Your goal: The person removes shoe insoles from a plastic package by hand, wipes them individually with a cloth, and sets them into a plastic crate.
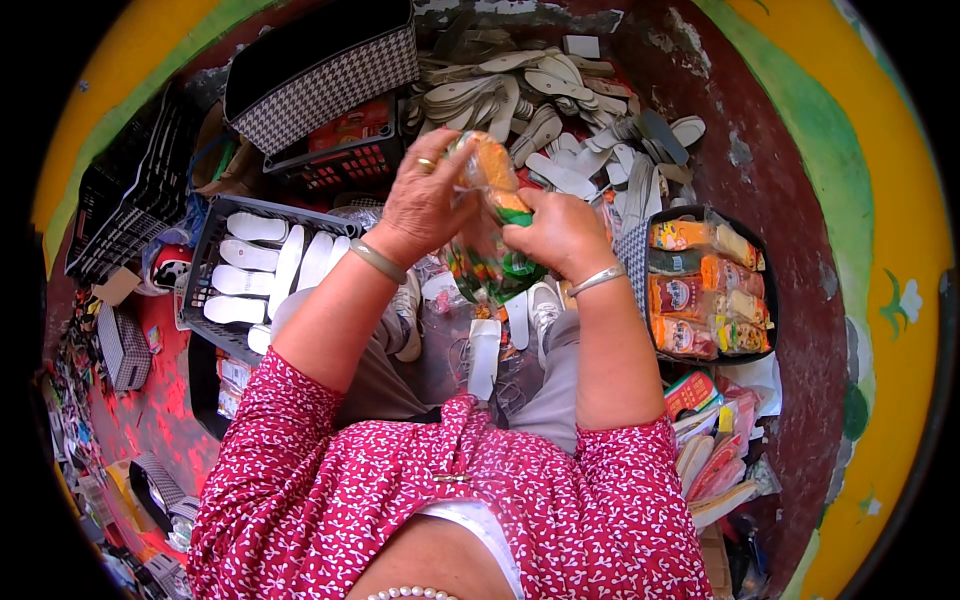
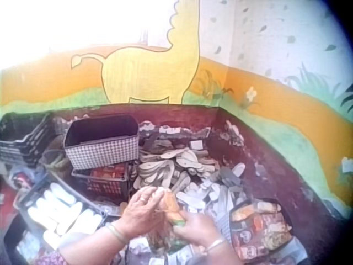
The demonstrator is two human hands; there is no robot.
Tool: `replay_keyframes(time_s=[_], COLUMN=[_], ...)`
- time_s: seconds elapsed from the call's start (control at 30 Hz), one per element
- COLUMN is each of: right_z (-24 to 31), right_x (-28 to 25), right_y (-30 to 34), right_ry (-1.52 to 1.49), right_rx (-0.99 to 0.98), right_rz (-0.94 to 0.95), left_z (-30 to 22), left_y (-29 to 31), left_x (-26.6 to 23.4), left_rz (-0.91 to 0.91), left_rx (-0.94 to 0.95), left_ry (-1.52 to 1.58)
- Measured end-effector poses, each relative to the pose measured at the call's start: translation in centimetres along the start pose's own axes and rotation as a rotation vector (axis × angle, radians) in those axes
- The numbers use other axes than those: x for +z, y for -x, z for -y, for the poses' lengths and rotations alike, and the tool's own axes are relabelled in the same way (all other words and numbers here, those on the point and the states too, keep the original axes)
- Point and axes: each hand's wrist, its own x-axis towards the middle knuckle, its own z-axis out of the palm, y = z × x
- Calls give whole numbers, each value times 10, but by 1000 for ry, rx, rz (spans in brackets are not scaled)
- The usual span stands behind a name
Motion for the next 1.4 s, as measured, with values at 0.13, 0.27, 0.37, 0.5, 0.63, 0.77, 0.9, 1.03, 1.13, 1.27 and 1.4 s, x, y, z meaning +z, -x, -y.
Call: replay_keyframes(time_s=[0.13, 0.27, 0.37, 0.5, 0.63, 0.77, 0.9, 1.03, 1.13, 1.27, 1.4], right_z=[4, -13, -48, -45, -32, -26, -20, -19, -17, -18, -24], right_x=[9, 1, -1, -6, -16, -11, -1, 6, 13, 16, 15], right_y=[-3, -6, -24, -25, -12, -9, -13, -19, -26, -33, -37], right_ry=[-305, -794, -1004, -1380, -1405, -1398, -1551, -1586, -1573, -1578, -1591], right_rx=[-34, 16, -91, -131, -150, -170, -80, -26, -4, 103, 113], right_rz=[-102, 215, 70, 152, 175, 42, -65, -195, -292, -323, -315], left_z=[9, 15, 7, -2, -4, -5, -6, -4, -2, -3, -8], left_y=[2, 5, -3, -10, -10, -9, -10, -7, -3, -5, -1], left_x=[6, 2, -11, -26, -33, -35, -37, -26, -14, -16, -16], left_rz=[42, 46, 72, 181, 274, 369, 555, 575, 544, 514, 452], left_rx=[-25, -42, 39, 142, 138, 99, -216, -432, -522, -596, -389], left_ry=[-72, 59, 306, 546, 617, 616, 766, 891, 889, 885, 576])
